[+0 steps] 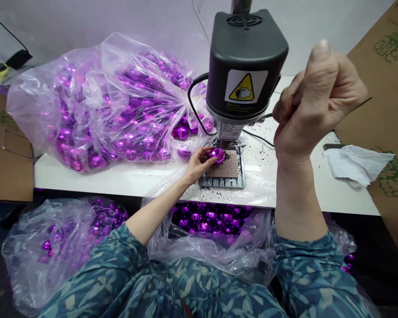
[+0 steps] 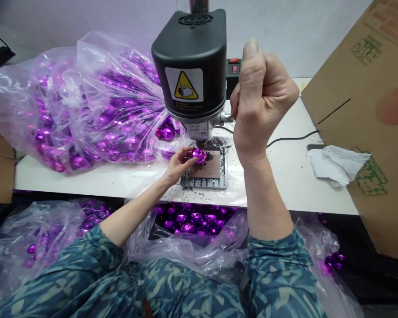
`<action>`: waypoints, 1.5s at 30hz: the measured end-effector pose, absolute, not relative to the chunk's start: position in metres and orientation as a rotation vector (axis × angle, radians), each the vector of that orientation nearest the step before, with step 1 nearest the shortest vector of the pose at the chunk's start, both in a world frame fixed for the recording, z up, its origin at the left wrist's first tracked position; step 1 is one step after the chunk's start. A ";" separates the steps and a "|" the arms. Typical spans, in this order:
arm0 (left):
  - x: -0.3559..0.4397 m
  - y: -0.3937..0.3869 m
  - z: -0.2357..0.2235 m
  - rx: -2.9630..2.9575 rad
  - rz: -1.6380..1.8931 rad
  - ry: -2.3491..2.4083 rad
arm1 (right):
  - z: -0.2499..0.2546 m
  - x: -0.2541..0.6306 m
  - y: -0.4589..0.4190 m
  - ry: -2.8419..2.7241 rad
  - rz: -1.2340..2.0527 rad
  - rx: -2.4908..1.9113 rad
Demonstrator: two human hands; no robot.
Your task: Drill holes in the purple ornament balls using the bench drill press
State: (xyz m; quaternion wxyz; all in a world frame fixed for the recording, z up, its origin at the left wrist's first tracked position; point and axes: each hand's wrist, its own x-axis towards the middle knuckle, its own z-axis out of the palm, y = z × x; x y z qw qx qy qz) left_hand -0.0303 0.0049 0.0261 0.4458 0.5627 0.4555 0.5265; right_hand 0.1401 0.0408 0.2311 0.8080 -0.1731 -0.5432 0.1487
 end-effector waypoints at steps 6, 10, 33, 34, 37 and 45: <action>-0.028 0.010 0.028 1.598 1.259 1.213 | 0.231 0.138 0.039 -1.148 0.343 -0.357; -0.024 0.008 0.031 1.771 1.263 1.225 | 0.231 0.138 0.040 -1.159 0.309 -0.338; -0.011 0.002 0.014 1.691 1.244 1.139 | 0.181 0.141 0.016 -1.147 0.136 -0.313; -0.011 0.002 0.014 1.694 1.244 1.136 | 0.179 0.141 0.017 -1.145 0.118 -0.295; -0.012 0.002 0.015 1.696 1.254 1.130 | 0.172 0.143 0.022 -1.161 0.062 -0.222; -0.010 0.001 0.016 1.673 1.270 1.149 | 0.162 0.149 0.027 -1.265 -0.069 -0.071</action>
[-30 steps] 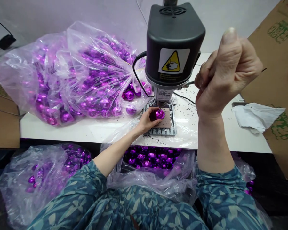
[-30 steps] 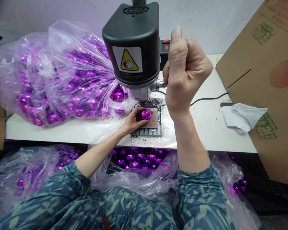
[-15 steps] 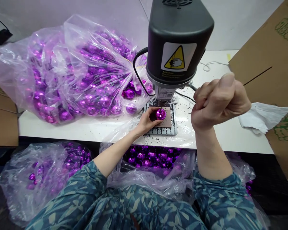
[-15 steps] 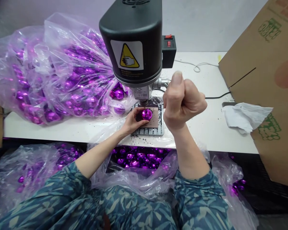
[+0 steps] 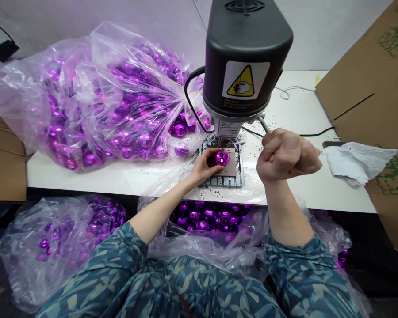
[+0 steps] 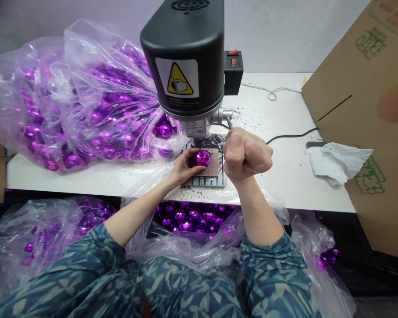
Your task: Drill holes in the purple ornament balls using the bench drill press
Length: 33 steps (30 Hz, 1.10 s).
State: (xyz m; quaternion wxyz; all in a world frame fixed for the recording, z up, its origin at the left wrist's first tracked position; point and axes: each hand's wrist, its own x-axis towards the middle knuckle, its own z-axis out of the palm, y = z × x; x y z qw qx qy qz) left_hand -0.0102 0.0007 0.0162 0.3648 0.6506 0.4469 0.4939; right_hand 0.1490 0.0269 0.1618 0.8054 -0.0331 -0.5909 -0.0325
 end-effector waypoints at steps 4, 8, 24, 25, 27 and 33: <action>-0.010 0.001 0.016 1.675 1.277 1.163 | 0.161 0.150 0.028 -1.271 -0.074 -0.082; -0.011 0.000 0.016 1.659 1.276 1.151 | 0.151 0.153 0.026 -1.291 -0.079 -0.130; -0.020 -0.083 0.047 2.045 1.066 1.155 | 0.237 0.145 0.043 -1.212 0.391 -0.437; -0.023 -0.098 0.048 2.154 0.884 1.029 | 0.236 0.145 0.042 -1.206 0.385 -0.438; -0.033 -0.117 0.050 2.282 0.607 0.832 | 0.232 0.145 0.041 -1.199 0.366 -0.435; -0.083 -0.033 0.068 2.159 1.007 1.409 | 0.229 0.144 0.040 -1.185 0.362 -0.400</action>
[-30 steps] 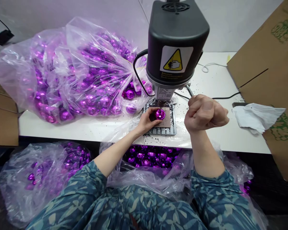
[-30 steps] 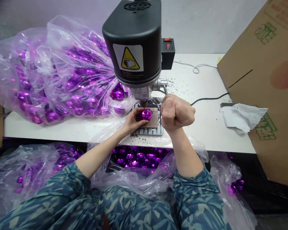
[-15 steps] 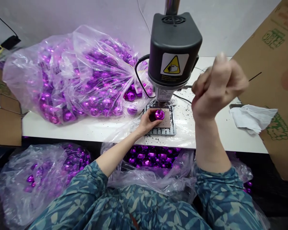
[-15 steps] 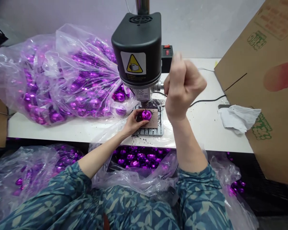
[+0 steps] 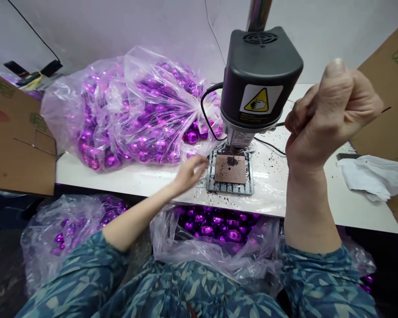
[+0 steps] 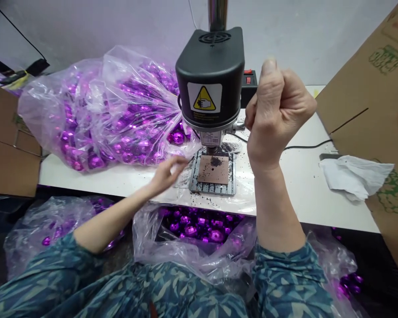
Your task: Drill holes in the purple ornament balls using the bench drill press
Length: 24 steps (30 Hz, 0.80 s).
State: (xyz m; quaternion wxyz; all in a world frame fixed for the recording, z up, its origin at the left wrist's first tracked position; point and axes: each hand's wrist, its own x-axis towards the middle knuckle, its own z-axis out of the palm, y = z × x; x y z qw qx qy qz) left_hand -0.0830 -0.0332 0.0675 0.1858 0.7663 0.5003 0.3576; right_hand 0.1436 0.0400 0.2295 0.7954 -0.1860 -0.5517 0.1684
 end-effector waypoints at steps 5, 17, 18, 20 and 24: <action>-0.112 0.081 0.087 2.125 0.503 2.078 | 0.229 0.145 0.040 -1.199 0.354 -0.395; -0.100 0.037 0.079 1.297 1.243 1.311 | 0.230 0.141 0.038 -1.175 0.320 -0.371; -0.092 0.029 0.076 1.255 1.212 1.241 | 0.230 0.141 0.038 -1.173 0.314 -0.366; -0.078 0.017 0.067 1.234 1.176 1.153 | 0.229 0.140 0.038 -1.162 0.304 -0.357; -0.055 0.013 0.046 1.276 1.166 1.095 | 0.229 0.140 0.036 -1.161 0.304 -0.419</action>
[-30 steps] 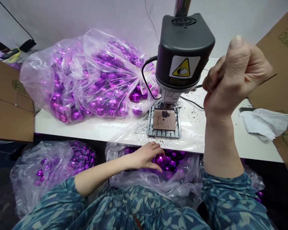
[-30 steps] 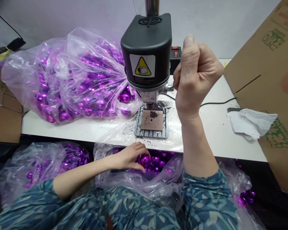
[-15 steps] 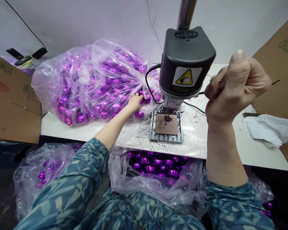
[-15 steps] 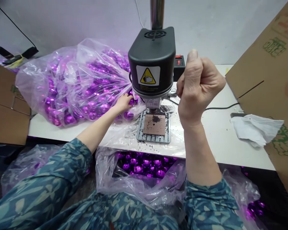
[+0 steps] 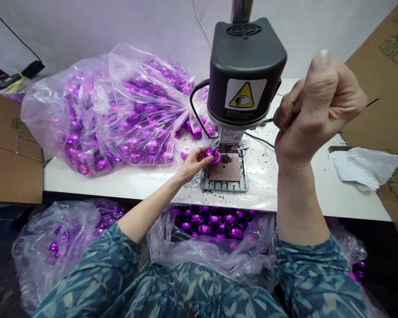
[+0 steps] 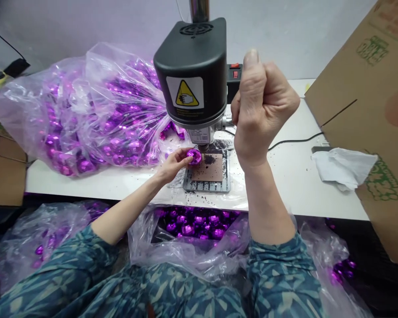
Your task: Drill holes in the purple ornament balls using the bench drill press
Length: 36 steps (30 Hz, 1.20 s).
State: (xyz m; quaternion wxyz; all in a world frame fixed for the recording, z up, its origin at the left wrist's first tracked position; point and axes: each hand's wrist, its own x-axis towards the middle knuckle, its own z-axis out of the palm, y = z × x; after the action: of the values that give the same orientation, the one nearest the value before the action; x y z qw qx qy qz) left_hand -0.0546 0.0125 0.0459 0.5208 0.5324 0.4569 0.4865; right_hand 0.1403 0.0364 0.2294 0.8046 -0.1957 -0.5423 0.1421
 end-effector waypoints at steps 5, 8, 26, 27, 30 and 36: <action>-0.043 0.017 0.034 1.291 1.123 1.086 | 0.230 0.140 0.034 -1.197 0.275 -0.485; -0.039 0.018 0.033 1.345 1.113 1.085 | 0.231 0.139 0.032 -1.197 0.270 -0.482; -0.020 -0.001 0.041 1.896 1.187 1.345 | 0.229 0.139 0.029 -1.210 0.234 -0.482; -0.019 0.000 0.040 1.906 1.180 1.337 | 0.229 0.139 0.029 -1.203 0.231 -0.477; -0.013 0.003 0.037 1.866 1.169 1.288 | 0.230 0.138 0.029 -1.212 0.181 -0.556; -0.009 0.002 0.033 1.799 1.206 1.264 | 0.223 0.137 0.023 -1.183 0.200 -0.449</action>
State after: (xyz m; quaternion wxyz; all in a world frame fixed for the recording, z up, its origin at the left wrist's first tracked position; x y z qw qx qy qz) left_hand -0.0089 0.0022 0.0326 0.3115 0.6818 0.4789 0.4570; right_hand 0.1370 0.0232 0.2230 0.8016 -0.2096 -0.5520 0.0933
